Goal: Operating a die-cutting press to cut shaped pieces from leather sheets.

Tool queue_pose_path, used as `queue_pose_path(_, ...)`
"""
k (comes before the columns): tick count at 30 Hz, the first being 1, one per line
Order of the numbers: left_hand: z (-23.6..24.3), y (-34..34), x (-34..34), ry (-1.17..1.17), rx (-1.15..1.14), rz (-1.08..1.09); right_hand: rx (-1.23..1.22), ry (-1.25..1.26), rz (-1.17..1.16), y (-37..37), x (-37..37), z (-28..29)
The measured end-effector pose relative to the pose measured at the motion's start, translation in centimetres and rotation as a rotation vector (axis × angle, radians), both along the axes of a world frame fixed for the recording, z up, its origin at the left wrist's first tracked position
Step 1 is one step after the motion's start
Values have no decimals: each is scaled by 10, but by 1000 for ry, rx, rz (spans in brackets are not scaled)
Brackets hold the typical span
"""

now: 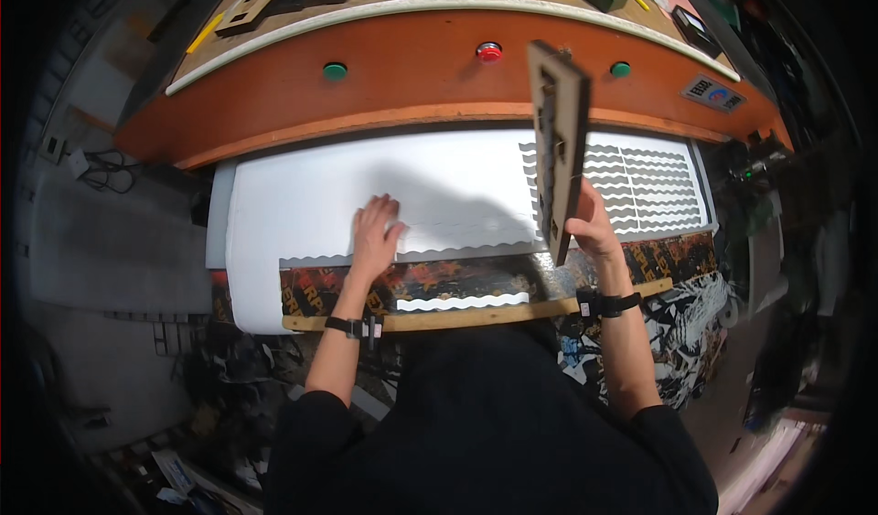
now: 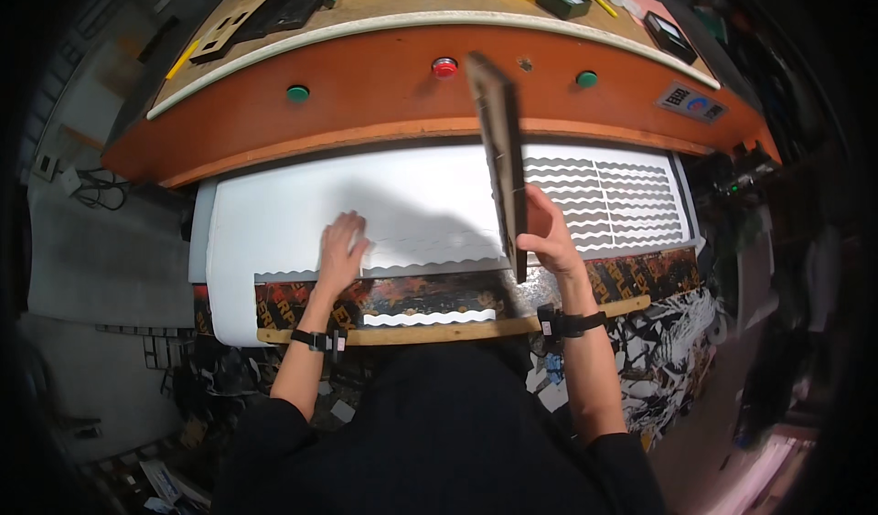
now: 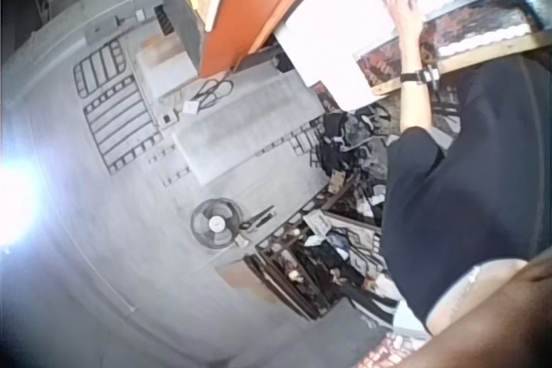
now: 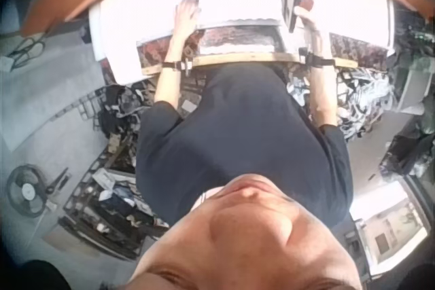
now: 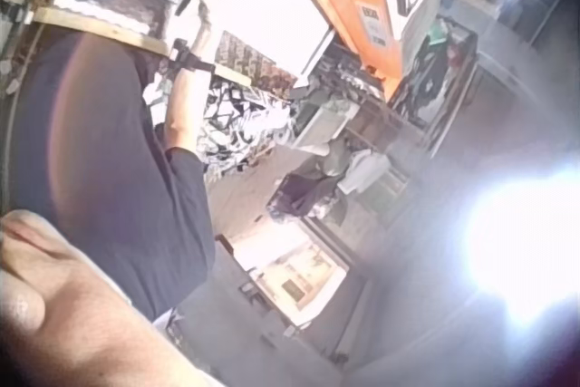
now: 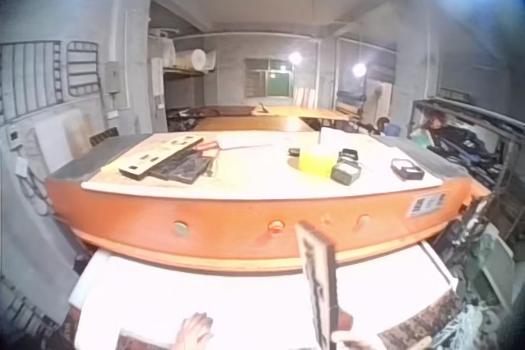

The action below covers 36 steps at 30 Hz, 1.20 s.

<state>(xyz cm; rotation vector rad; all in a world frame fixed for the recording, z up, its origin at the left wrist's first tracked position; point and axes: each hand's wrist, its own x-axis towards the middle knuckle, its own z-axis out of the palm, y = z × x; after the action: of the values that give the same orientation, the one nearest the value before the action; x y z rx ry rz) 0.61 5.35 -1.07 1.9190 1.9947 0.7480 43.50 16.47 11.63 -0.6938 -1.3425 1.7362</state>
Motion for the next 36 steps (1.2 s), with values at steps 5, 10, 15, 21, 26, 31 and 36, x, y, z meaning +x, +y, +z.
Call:
queue_pose_path(5,19,13,31,-74,117,-148,-198,176,-86,-6,16,-32)
queue_pose_path(10,20,31,22,-133,-44,-113,-371,219,-90,-4,16,-43)
queue_pose_path(15,32,38,29,-307,-278,-73,-428,249,-147,-8,23,-53)
queue_pose_path(21,41,-1,27,-852,-451,-52,-382,238,-145,4,20,-46)
queue_pose_path(26,34,-68,9,-602,-753,-144,-284,38,-158,14,23,-42)
queue_pose_path(31,26,-96,17,-484,-602,-214,-55,-306,-126,9,-23,-26)
queue_pose_path(36,53,-89,23,-330,-341,-164,458,-867,-95,0,-72,-7)
